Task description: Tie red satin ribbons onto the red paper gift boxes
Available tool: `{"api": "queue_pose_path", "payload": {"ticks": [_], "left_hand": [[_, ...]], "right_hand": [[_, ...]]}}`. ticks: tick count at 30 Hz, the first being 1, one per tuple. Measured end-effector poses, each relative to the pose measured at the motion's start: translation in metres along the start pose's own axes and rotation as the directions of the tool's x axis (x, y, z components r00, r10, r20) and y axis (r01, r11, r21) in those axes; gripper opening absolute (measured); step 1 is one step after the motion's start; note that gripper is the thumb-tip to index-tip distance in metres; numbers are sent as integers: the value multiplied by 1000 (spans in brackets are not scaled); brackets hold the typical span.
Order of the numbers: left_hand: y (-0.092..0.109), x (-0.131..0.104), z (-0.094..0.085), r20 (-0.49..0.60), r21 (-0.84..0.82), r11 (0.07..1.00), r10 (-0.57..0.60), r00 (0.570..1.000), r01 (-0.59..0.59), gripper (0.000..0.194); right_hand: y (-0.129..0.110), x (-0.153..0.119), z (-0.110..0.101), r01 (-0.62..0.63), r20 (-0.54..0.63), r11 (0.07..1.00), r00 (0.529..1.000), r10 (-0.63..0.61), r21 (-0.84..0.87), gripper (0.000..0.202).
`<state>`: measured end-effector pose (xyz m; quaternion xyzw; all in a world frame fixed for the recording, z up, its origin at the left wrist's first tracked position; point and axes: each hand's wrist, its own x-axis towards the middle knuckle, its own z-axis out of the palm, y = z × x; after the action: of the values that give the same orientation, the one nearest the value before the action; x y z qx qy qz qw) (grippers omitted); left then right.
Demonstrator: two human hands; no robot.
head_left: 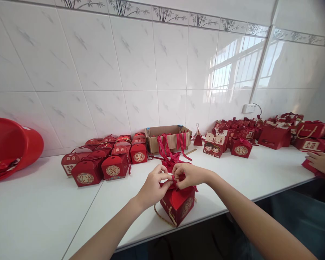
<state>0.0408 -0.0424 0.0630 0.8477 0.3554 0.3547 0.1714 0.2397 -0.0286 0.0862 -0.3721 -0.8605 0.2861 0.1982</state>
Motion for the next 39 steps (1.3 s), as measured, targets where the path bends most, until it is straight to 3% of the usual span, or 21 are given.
{"api": "queue_pose_path", "payload": {"ticks": [7,11,16,22,25,31,35,39], "left_hand": [[2,-3,1,8,-33,977,-210,978,210,16],[12,-7,2,-47,-1,951,-308,950,308,12],[18,-15,0,10,-9,928,-371,928,371,11],[12,-6,-12,-45,29,954,-297,954,298,15],[4,4,-16,-23,66,959,-273,962,274,20],[-17,16,-14,9,261,934,-255,967,243,20],[-15,15,-14,9,350,913,-228,974,211,20],[-6,10,-20,95,241,957,-189,977,162,19]], "right_hand": [[-7,-28,16,-89,-223,965,974,33,-246,15],[-2,-18,17,-95,-318,920,947,-34,-381,15],[6,-3,14,-102,-377,917,925,-56,-385,14],[6,-19,16,-46,-391,932,915,-105,-359,9],[4,-34,16,-24,-386,938,915,-120,-347,11],[-6,-57,29,-63,-375,929,923,-85,-365,13],[-5,-64,40,-94,-430,922,899,-84,-375,15],[8,-66,36,-132,-472,908,878,-79,-397,12]]}}
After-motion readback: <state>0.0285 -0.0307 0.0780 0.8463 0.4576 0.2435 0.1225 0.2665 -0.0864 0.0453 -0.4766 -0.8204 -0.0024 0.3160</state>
